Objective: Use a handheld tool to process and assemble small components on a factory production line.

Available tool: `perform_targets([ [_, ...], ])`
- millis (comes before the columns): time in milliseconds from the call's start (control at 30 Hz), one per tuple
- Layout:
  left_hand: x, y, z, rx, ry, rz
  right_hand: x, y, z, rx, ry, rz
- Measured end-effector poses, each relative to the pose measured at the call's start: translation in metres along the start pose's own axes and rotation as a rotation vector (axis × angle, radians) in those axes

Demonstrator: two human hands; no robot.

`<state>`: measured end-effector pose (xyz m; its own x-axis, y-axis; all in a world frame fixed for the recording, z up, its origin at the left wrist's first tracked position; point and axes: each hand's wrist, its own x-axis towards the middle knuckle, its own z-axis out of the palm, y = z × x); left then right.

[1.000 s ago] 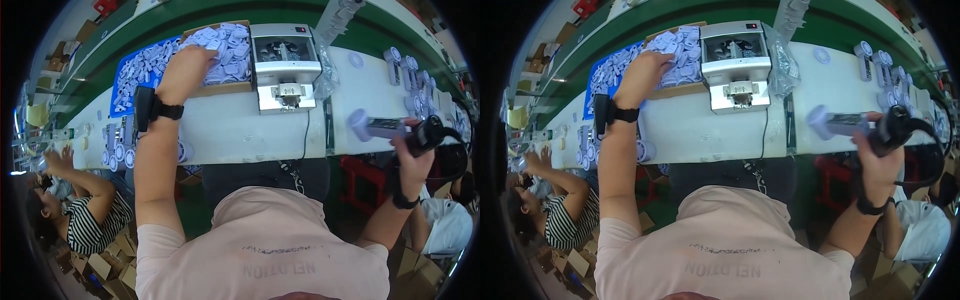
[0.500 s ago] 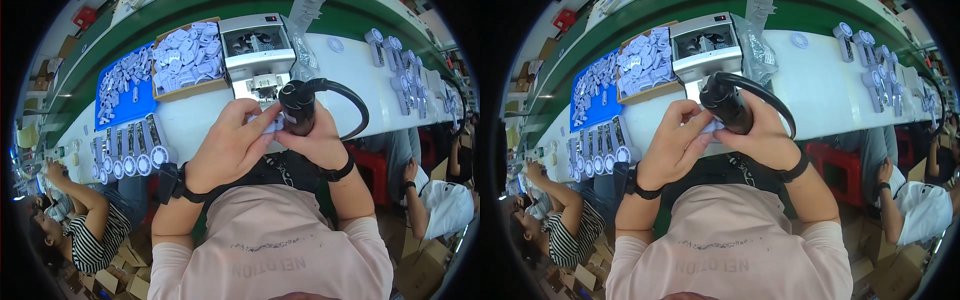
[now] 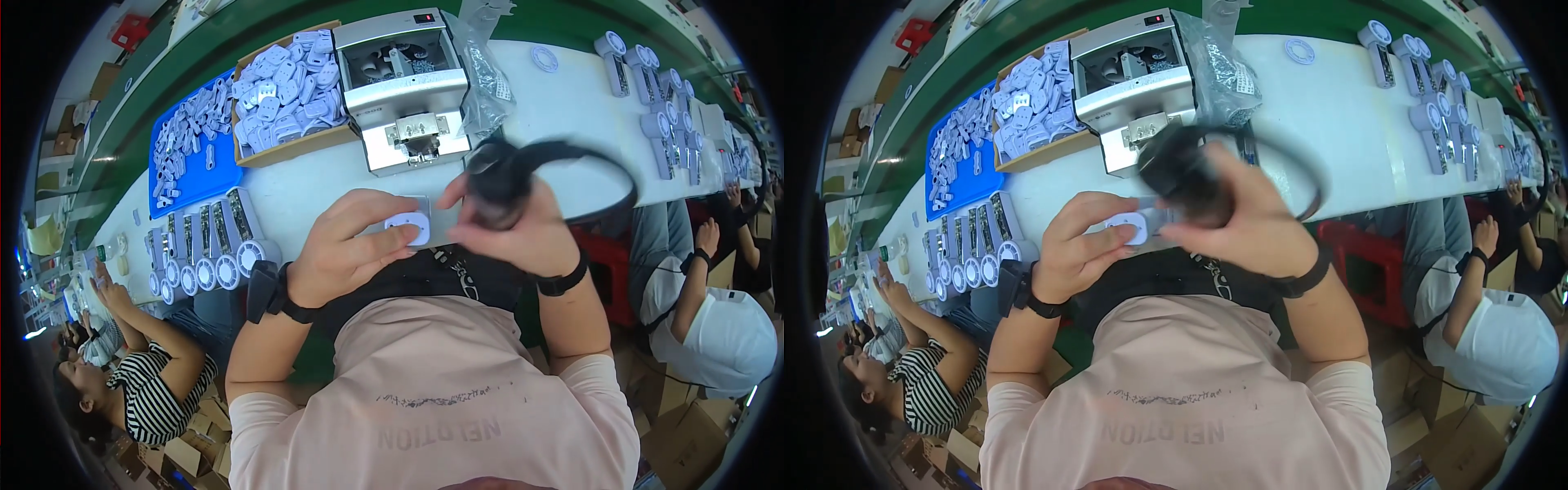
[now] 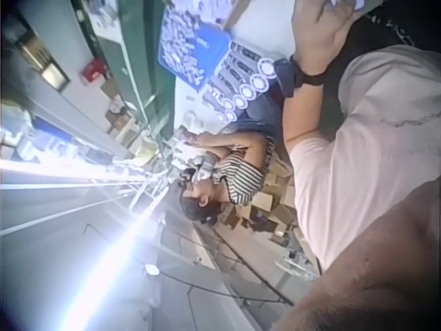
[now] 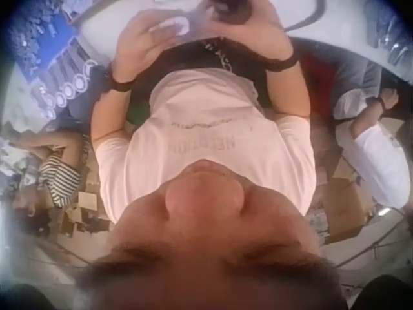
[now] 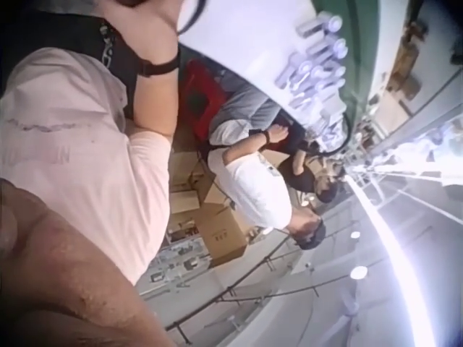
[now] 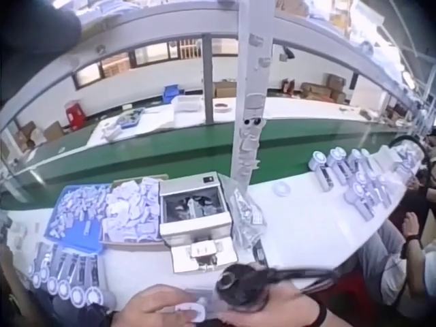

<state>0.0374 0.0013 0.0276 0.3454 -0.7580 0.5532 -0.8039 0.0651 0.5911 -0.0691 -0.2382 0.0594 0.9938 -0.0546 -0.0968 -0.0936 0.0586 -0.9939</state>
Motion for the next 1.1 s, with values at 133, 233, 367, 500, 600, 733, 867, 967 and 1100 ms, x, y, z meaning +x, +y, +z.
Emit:
perform_targets([
  [133, -0.004, -0.004, 0.008, -0.062, 0.063, -0.037, 0.003, -0.012, -0.014, 0.116, 0.119, -0.07],
  [233, -0.003, -0.004, 0.009, -0.069, 0.106, -0.072, 0.017, -0.022, -0.018, 0.148, 0.095, -0.286],
  [367, -0.009, 0.005, 0.012, -0.019, 0.158, -0.112, 0.044, -0.028, -0.003, 0.221, 0.028, -0.616],
  [500, -0.014, 0.01, 0.014, 0.005, 0.203, -0.117, 0.079, -0.02, 0.029, 0.058, 0.113, -0.701],
  [600, -0.016, 0.005, 0.014, -0.035, 0.24, -0.151, 0.093, -0.009, 0.038, -0.107, 0.155, -0.647],
  [733, -0.019, 0.006, 0.017, -0.149, 0.336, -0.153, 0.091, -0.004, 0.043, -0.104, 0.167, -0.509],
  [867, -0.016, 0.005, 0.021, -0.179, 0.369, -0.175, 0.081, 0.004, 0.044, -0.194, 0.124, -0.152],
  [967, -0.014, 0.01, 0.018, -0.19, 0.343, -0.239, 0.06, -0.024, 0.039, 0.156, 0.216, -0.533],
  [1100, -0.017, 0.01, 0.022, -0.193, 0.372, -0.244, 0.072, -0.045, 0.044, 0.158, 0.141, -0.655],
])
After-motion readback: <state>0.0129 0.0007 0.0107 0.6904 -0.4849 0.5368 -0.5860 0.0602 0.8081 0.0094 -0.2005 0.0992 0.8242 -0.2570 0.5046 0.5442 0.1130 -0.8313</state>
